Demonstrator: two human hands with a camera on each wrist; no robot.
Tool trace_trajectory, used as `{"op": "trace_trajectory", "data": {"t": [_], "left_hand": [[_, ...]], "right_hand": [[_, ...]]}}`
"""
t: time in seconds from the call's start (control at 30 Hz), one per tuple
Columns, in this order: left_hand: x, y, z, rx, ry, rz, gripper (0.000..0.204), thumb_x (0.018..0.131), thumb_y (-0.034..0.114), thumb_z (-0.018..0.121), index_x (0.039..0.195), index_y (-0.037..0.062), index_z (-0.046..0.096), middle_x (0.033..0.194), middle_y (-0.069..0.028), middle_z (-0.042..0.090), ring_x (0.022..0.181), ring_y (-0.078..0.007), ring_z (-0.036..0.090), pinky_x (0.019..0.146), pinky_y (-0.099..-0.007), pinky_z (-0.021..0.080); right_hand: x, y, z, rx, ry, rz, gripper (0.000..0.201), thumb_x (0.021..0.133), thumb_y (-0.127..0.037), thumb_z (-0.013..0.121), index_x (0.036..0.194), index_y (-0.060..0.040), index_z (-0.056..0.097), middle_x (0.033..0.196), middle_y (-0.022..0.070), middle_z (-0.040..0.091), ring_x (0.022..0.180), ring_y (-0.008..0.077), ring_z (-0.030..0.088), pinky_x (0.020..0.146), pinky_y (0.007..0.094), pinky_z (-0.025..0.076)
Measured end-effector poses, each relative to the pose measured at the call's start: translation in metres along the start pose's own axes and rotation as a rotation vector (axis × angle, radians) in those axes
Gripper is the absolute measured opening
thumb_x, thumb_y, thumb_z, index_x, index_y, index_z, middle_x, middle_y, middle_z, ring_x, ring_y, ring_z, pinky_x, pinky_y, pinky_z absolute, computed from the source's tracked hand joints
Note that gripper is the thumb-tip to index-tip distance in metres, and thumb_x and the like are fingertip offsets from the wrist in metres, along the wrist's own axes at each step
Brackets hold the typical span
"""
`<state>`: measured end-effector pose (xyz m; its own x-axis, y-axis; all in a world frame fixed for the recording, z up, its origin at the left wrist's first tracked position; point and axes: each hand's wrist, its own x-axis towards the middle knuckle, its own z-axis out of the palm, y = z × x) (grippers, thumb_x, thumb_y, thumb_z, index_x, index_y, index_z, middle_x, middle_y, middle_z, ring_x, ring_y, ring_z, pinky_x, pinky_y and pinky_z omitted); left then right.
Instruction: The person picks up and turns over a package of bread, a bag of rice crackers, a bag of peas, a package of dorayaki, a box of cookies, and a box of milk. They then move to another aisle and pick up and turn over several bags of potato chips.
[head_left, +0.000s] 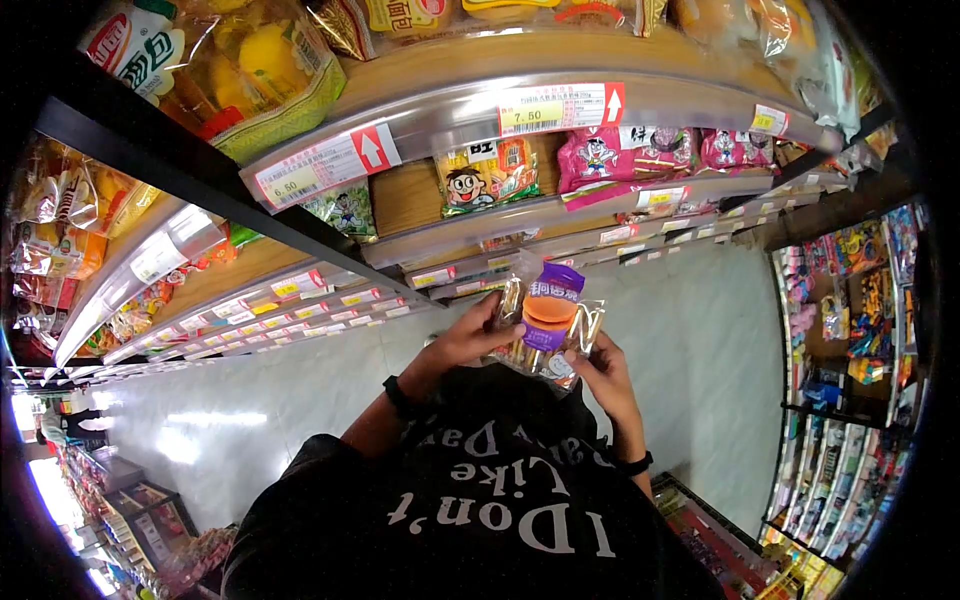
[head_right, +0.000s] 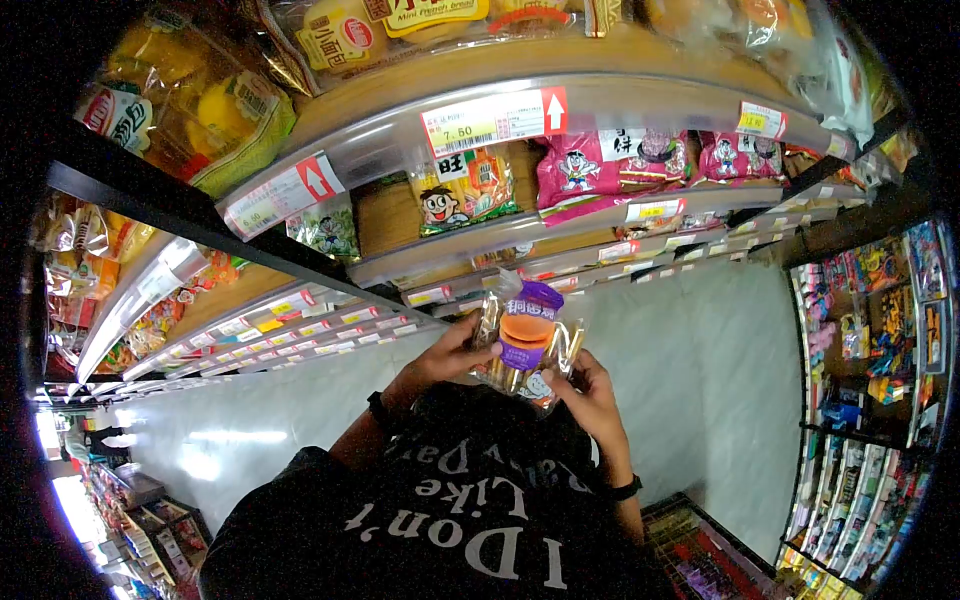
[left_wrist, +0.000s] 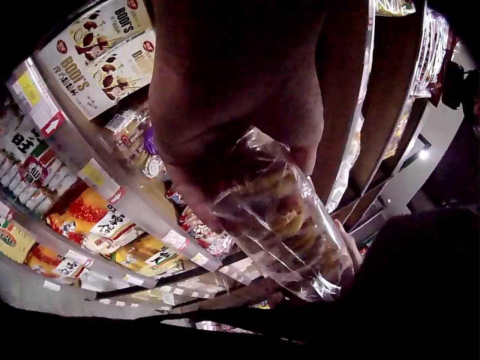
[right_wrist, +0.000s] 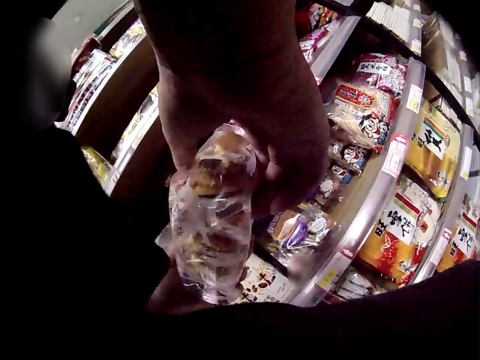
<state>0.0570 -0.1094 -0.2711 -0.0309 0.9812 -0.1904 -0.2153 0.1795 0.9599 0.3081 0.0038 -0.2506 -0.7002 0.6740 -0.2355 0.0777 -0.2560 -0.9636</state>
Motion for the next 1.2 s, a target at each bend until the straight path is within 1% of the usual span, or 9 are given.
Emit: {"op": "trace_trajectory", "data": {"t": [0.27, 0.5, 0.6, 0.63, 0.73, 0.9, 1.0, 1.07, 1.2], "left_hand": [[0.010, -0.023, 0.002, -0.229, 0.005, 0.030, 0.049, 0.104, 0.015, 0.067, 0.146, 0.0022, 0.044, 0.134, -0.0040, 0.059, 0.127, -0.0129, 0.054, 0.108, -0.0309, 0.044], [0.008, -0.022, 0.006, -0.536, -0.007, -0.187, 0.060, 0.109, 0.054, 0.045, 0.143, 0.0053, 0.052, 0.131, -0.0115, 0.065, 0.115, -0.0203, 0.066, 0.101, -0.0365, 0.053], [-0.011, -0.038, -0.004, -0.777, -0.277, -0.150, 0.064, 0.107, 0.052, 0.049, 0.147, 0.0012, 0.047, 0.127, -0.0188, 0.067, 0.100, -0.0307, 0.073, 0.089, -0.0414, 0.062], [-0.012, -0.042, -0.001, -0.732, -0.185, -0.203, 0.066, 0.107, 0.050, 0.049, 0.145, -0.0034, 0.046, 0.121, -0.0230, 0.067, 0.098, -0.0351, 0.073, 0.088, -0.0446, 0.063], [-0.012, -0.052, -0.009, -0.825, -0.410, 0.015, 0.065, 0.106, 0.046, 0.051, 0.143, -0.0069, 0.046, 0.119, -0.0279, 0.066, 0.098, -0.0377, 0.073, 0.086, -0.0455, 0.063], [-0.008, -0.045, -0.010, -1.054, -0.589, -0.111, 0.060, 0.105, 0.040, 0.056, 0.141, -0.0084, 0.050, 0.121, -0.0305, 0.065, 0.103, -0.0402, 0.071, 0.087, -0.0465, 0.061], [-0.010, -0.050, -0.002, -0.881, -0.351, -0.071, 0.067, 0.106, 0.048, 0.055, 0.143, -0.0069, 0.048, 0.124, -0.0255, 0.065, 0.103, -0.0346, 0.070, 0.091, -0.0445, 0.059], [0.011, -0.043, 0.010, -0.318, 0.225, -0.051, 0.069, 0.104, 0.052, 0.059, 0.145, -0.0031, 0.047, 0.128, -0.0179, 0.063, 0.105, -0.0255, 0.067, 0.093, -0.0404, 0.057], [-0.008, 0.015, 0.016, 0.051, 0.067, -0.184, 0.063, 0.107, 0.035, 0.062, 0.154, 0.0028, 0.034, 0.139, -0.0123, 0.057, 0.125, -0.0200, 0.056, 0.107, -0.0317, 0.046]], "right_hand": [[-0.008, -0.034, 0.021, -0.315, 0.184, -0.066, 0.042, 0.083, -0.017, 0.088, 0.113, -0.0004, 0.064, 0.093, 0.0033, 0.071, 0.080, 0.0097, 0.063, 0.075, 0.0260, 0.051], [-0.027, -0.062, 0.028, -0.204, -0.123, -0.145, 0.049, 0.086, -0.008, 0.082, 0.130, 0.0000, 0.062, 0.107, 0.0079, 0.071, 0.097, 0.0147, 0.065, 0.090, 0.0305, 0.051], [-0.028, -0.063, 0.029, -0.272, -0.272, -0.234, 0.053, 0.089, -0.008, 0.079, 0.138, -0.0020, 0.061, 0.114, 0.0125, 0.071, 0.102, 0.0213, 0.067, 0.094, 0.0336, 0.052], [-0.029, -0.064, 0.032, -0.300, -0.284, -0.231, 0.049, 0.089, -0.007, 0.077, 0.136, -0.0012, 0.062, 0.113, 0.0129, 0.072, 0.103, 0.0221, 0.068, 0.096, 0.0347, 0.052], [-0.032, -0.062, 0.034, -0.345, -0.289, -0.196, 0.044, 0.090, -0.007, 0.074, 0.132, -0.0001, 0.064, 0.113, 0.0137, 0.073, 0.105, 0.0229, 0.069, 0.098, 0.0358, 0.052], [-0.033, -0.053, 0.025, -0.423, -0.280, -0.152, 0.047, 0.090, -0.012, 0.080, 0.134, -0.0029, 0.063, 0.118, 0.0171, 0.073, 0.108, 0.0248, 0.071, 0.098, 0.0360, 0.053], [-0.031, -0.053, 0.025, -0.408, -0.288, -0.103, 0.057, 0.091, -0.013, 0.079, 0.141, -0.0014, 0.056, 0.122, 0.0163, 0.071, 0.110, 0.0252, 0.070, 0.100, 0.0360, 0.052], [-0.029, -0.049, 0.028, -0.244, -0.198, -0.115, 0.069, 0.090, -0.015, 0.080, 0.148, 0.0008, 0.044, 0.125, 0.0151, 0.067, 0.113, 0.0238, 0.067, 0.101, 0.0352, 0.051], [-0.013, -0.020, 0.019, -0.249, -0.007, 0.035, 0.067, 0.090, -0.018, 0.083, 0.141, 0.0031, 0.044, 0.118, 0.0095, 0.066, 0.102, 0.0138, 0.063, 0.089, 0.0295, 0.053]]}}
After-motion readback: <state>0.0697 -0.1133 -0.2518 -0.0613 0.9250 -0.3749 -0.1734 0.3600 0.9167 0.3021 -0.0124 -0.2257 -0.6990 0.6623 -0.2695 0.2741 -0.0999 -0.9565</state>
